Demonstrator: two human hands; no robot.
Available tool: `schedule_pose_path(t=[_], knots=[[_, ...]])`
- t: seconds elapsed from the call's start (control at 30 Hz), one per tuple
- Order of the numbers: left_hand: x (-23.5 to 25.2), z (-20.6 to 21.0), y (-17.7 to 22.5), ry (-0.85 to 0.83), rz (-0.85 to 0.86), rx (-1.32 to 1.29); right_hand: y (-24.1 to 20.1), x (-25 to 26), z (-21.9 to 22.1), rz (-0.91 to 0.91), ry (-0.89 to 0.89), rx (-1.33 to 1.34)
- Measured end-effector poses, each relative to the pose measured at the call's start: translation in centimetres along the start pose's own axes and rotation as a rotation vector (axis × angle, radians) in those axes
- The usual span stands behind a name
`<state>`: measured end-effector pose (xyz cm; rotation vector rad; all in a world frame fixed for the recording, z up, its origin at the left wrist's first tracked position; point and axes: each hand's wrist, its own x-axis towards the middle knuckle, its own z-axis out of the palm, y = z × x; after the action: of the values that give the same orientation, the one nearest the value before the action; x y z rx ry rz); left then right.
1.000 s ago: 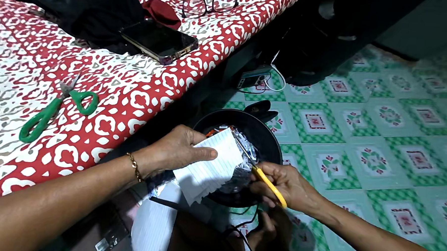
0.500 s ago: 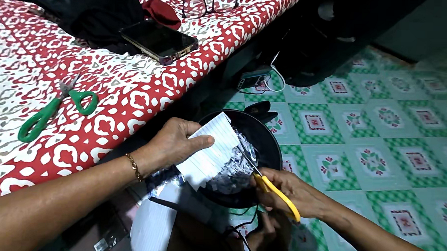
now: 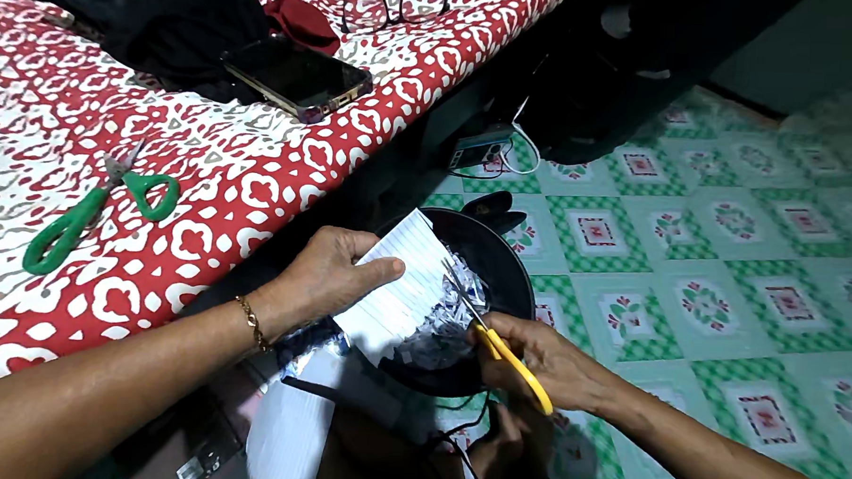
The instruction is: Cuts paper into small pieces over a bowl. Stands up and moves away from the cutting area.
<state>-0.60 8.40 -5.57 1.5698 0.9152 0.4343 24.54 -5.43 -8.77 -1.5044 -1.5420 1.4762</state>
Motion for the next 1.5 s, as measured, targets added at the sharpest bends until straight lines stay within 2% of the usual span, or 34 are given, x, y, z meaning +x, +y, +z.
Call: schedule_pose_path(t=[0.67, 0.93, 1.07, 1.27, 1.5], knots=[[0.1, 0.1, 0.2, -0.061, -0.033, 0.036, 0.1, 0.1, 1.1, -0.079, 0.127, 0.066], [0.0, 0.0, 0.0, -0.157, -0.014, 0.086, -0.2, 0.5, 1.4, -0.084, 0.112, -0.029], [-0.1, 0.0, 0.2, -0.156, -0.046, 0.058, 0.0, 0.6, 1.7, -0.127, 0.151, 0.003], [0.1, -0.1, 0.0, -0.237, -0.064, 0.092, -0.3, 0.8, 1.9, -0.083, 0.108, -0.032], [0.2, -0.1, 0.1, -0.258, -0.137, 0.052, -0.2, 0.7, 2.3, -0.095, 0.121, -0.028]])
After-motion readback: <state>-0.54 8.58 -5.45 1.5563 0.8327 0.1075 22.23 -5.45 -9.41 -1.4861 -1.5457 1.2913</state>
